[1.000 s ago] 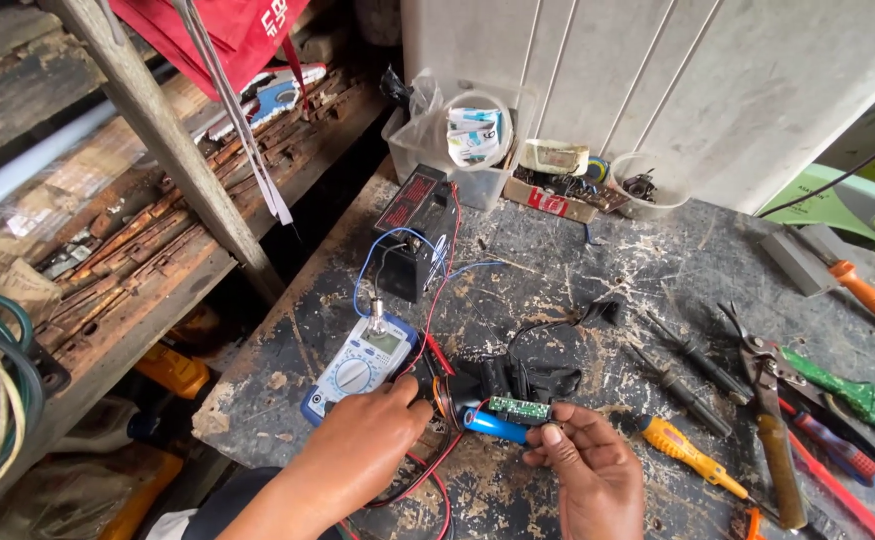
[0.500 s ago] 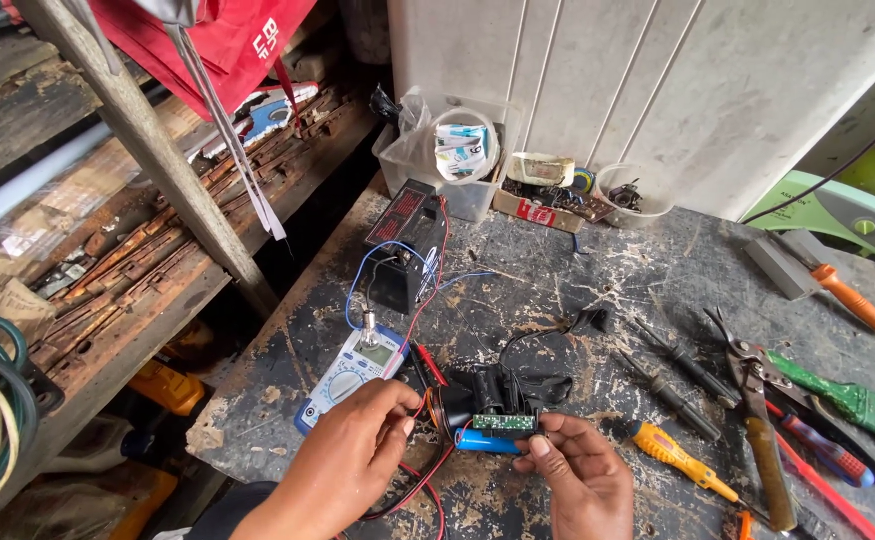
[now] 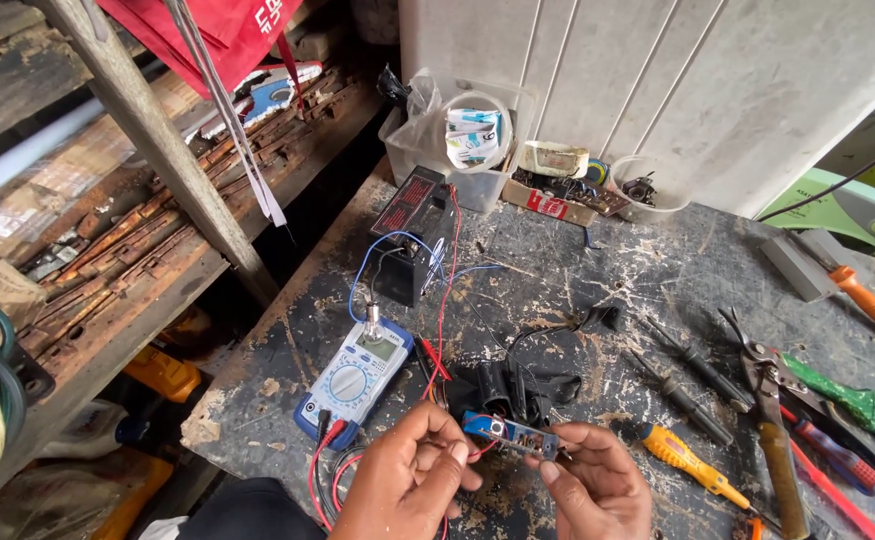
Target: The person works at a cluttered workbench, handling a small blue cylindrical battery and a circuit board. They connect and disconnect wires, use a multimeter to test connections, and manipulate the components with both hands. The task involves troubleshooting or repairing an electronic device.
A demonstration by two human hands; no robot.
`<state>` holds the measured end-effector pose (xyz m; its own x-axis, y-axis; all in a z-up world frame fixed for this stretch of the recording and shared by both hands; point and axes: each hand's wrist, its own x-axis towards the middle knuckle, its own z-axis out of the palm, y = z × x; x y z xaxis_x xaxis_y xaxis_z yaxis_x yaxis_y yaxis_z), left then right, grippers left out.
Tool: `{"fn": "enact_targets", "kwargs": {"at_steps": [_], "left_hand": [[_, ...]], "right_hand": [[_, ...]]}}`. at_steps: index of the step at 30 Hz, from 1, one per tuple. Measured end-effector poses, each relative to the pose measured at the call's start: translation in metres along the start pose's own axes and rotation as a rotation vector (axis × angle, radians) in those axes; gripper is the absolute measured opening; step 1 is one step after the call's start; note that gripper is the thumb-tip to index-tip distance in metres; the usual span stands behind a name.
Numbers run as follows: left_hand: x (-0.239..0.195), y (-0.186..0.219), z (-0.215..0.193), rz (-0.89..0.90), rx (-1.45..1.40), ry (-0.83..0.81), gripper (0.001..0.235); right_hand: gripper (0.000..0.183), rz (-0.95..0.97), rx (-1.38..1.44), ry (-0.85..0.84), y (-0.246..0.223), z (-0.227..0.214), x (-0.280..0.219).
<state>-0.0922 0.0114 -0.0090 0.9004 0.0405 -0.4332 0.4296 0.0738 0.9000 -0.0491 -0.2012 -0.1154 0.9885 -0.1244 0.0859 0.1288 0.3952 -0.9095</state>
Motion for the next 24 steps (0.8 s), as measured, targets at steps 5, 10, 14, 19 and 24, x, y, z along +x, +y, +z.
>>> {"fn": "enact_targets", "kwargs": {"at_steps": [5, 10, 14, 19, 24], "left_hand": [[0.013, -0.028, -0.004, 0.04, -0.193, -0.072, 0.018], [0.006, -0.014, -0.01, 0.089, -0.101, 0.046, 0.015], [0.007, -0.022, -0.018, 0.242, -0.016, -0.028, 0.005], [0.01, -0.029, -0.018, 0.402, -0.029, -0.06, 0.002], [0.015, -0.038, -0.02, 0.336, -0.007, -0.057, 0.009]], "right_hand": [[0.037, -0.037, -0.006, -0.04, -0.001, 0.002, -0.002], [0.033, -0.168, -0.058, -0.199, -0.006, 0.001, -0.002], [0.027, -0.166, -0.045, -0.237, -0.018, 0.012, 0.0], [0.024, -0.236, -0.061, -0.358, -0.017, 0.011, 0.006], [0.024, -0.198, -0.1, -0.356, -0.012, 0.002, 0.008]]}}
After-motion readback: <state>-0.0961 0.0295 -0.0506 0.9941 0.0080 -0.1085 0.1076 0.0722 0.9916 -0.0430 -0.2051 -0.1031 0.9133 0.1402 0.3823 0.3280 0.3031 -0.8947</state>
